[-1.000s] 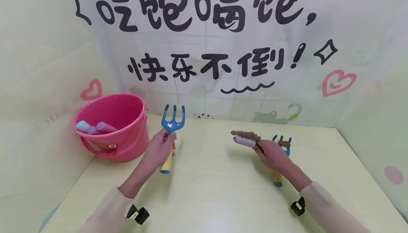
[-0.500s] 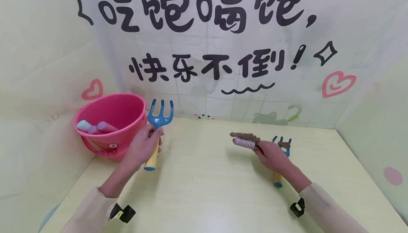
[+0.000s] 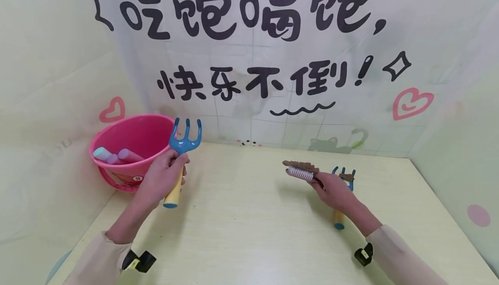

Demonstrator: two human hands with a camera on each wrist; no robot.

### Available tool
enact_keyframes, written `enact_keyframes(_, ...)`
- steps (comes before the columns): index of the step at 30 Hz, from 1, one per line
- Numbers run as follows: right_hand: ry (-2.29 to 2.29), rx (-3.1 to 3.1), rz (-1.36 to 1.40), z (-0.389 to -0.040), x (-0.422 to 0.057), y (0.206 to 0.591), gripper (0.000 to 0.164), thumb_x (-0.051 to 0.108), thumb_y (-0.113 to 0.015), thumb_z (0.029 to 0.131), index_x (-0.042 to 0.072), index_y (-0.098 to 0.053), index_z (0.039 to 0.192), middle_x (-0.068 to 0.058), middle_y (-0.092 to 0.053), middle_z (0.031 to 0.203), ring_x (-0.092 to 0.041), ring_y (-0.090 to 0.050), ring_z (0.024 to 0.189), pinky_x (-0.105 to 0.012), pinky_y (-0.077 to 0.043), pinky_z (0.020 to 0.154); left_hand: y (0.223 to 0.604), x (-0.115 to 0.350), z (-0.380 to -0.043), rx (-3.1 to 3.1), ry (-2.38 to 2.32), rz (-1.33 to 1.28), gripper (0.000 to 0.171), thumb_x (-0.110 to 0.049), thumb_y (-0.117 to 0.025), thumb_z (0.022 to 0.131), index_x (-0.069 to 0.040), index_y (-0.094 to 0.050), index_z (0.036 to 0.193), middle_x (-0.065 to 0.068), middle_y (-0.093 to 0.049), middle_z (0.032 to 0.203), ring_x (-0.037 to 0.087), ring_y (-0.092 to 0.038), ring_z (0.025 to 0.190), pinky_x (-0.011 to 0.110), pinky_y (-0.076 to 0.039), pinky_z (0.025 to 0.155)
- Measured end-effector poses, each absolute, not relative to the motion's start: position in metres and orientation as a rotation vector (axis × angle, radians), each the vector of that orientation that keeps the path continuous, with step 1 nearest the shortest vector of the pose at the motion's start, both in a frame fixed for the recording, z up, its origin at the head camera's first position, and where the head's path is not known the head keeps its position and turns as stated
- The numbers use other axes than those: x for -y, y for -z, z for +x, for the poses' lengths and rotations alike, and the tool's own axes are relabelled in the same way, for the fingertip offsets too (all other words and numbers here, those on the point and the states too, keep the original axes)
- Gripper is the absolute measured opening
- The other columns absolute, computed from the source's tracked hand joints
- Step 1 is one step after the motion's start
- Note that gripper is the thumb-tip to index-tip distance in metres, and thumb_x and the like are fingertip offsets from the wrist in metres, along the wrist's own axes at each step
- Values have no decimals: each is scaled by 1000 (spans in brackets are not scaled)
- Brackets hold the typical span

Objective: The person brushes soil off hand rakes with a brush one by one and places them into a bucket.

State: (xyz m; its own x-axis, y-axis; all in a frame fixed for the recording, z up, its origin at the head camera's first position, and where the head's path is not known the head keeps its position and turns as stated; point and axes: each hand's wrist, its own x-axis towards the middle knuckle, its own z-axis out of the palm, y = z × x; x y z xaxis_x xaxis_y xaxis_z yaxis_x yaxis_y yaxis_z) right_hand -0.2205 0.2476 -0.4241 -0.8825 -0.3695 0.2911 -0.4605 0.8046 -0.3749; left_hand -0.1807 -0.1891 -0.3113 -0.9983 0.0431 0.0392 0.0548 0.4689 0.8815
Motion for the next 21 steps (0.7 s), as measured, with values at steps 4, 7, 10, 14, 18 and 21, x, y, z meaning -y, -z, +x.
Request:
enact_keyframes(4, -664, 2789, 639, -220, -249, 423, 10, 17, -62, 91, 8, -59, 88, 2, -57, 74, -10, -44, 55, -27, -40, 49, 307, 193, -178, 2701, 1582, -75, 42, -39, -50, 95, 0, -46, 110, 17, -55, 86, 28, -59, 67, 33, -51, 59)
enact_keyframes(7, -643, 2784, 641, -219, -249, 424, 12, 19, -62, 91, 9, -59, 86, 5, -54, 70, -9, -43, 53, -26, -39, 48, 303, 196, -177, 2719, 1560, -64, 45, -42, -51, 94, 0, -46, 111, 16, -57, 84, 27, -60, 65, 33, -52, 58)
enact_keyframes(10, -633, 2779, 644, -219, -250, 425, 13, 19, -62, 92, 9, -59, 85, 6, -52, 68, -9, -42, 52, -26, -38, 47, 299, 202, -176, 2748, 1508, -48, 49, -45, -51, 93, 0, -46, 113, 17, -57, 84, 29, -60, 65, 32, -52, 58)
enact_keyframes(14, -624, 2781, 646, -219, -249, 424, 12, 19, -62, 92, 8, -59, 87, 5, -53, 70, -9, -43, 53, -26, -38, 48, 294, 208, -176, 2779, 1437, -21, 50, -48, -52, 92, -1, -46, 110, 17, -55, 87, 29, -59, 66, 31, -52, 57)
enact_keyframes(18, -623, 2779, 644, -219, -249, 426, 12, 19, -62, 91, 8, -60, 88, 4, -55, 71, -9, -44, 54, -26, -39, 48, 289, 213, -177, 2792, 1411, -25, 49, -47, -53, 92, -1, -46, 107, 17, -55, 89, 28, -59, 67, 30, -51, 57)
enact_keyframes(21, -635, 2778, 646, -219, -248, 427, 11, 19, -63, 91, 8, -61, 89, 2, -58, 74, -10, -45, 55, -26, -39, 49, 285, 217, -179, 2800, 1421, -33, 50, -47, -52, 92, 0, -46, 107, 18, -56, 90, 28, -60, 69, 31, -52, 58)
